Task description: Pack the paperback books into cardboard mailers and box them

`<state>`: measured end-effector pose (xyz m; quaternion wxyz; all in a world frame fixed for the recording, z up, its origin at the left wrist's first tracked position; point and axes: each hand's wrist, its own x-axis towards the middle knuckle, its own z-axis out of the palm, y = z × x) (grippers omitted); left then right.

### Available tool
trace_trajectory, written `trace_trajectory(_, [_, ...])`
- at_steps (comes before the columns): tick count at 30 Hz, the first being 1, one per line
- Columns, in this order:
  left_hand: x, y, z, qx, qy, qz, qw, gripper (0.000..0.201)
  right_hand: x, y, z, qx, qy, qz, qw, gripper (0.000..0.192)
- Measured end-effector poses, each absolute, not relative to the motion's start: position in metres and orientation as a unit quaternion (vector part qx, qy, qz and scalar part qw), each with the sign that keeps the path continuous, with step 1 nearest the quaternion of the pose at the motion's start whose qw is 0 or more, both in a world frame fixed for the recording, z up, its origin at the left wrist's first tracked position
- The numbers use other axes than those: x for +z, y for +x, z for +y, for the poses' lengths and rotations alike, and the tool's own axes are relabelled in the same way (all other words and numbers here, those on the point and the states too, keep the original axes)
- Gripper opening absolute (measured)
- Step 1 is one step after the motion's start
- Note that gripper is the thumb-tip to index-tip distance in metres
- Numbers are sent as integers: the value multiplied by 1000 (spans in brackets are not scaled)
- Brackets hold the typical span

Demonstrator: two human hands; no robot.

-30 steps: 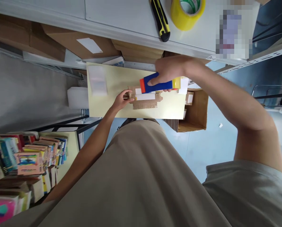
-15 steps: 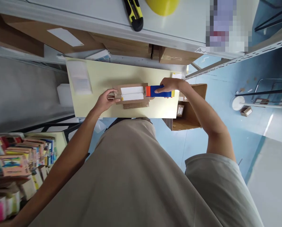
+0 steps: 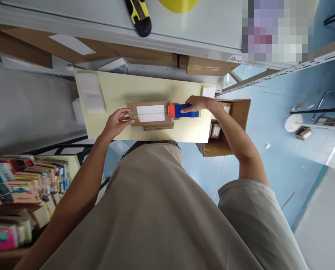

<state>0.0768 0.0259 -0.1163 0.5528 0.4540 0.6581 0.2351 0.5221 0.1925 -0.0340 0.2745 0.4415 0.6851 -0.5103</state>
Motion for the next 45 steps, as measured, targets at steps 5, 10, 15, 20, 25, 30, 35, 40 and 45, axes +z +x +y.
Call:
trace_trajectory(5, [-105,72,24,186,457,718,492,75,-51,508,174,-565,428,668,227,67])
trace_trajectory(10, [-104,108,33,143,507,796,298,95,-62,463,141,-607,415,658,161,60])
trace_trajectory(15, [-112,147,39,101,524,800,275,83,-67,440,118,-598,408,678,127,52])
trace_trajectory(20, [-109,149,38,84,520,807,268,81,-68,448,121,-595,394,689,125,52])
trace_trajectory(25, [-114,147,37,104,521,805,265,78,-65,491,130,-601,406,668,166,59])
trace_trajectory(30, [-117,148,35,158,535,789,259,81,-66,517,123,-586,442,650,197,59])
trace_trajectory(35, [-115,149,35,151,541,791,244,81,-62,489,109,-492,460,700,238,59])
trace_trajectory(40, [-113,149,35,154,549,783,248,79,-45,436,89,-393,501,721,273,58])
trace_trajectory(45, [-109,150,36,178,526,780,288,80,-34,388,59,-357,560,704,253,52])
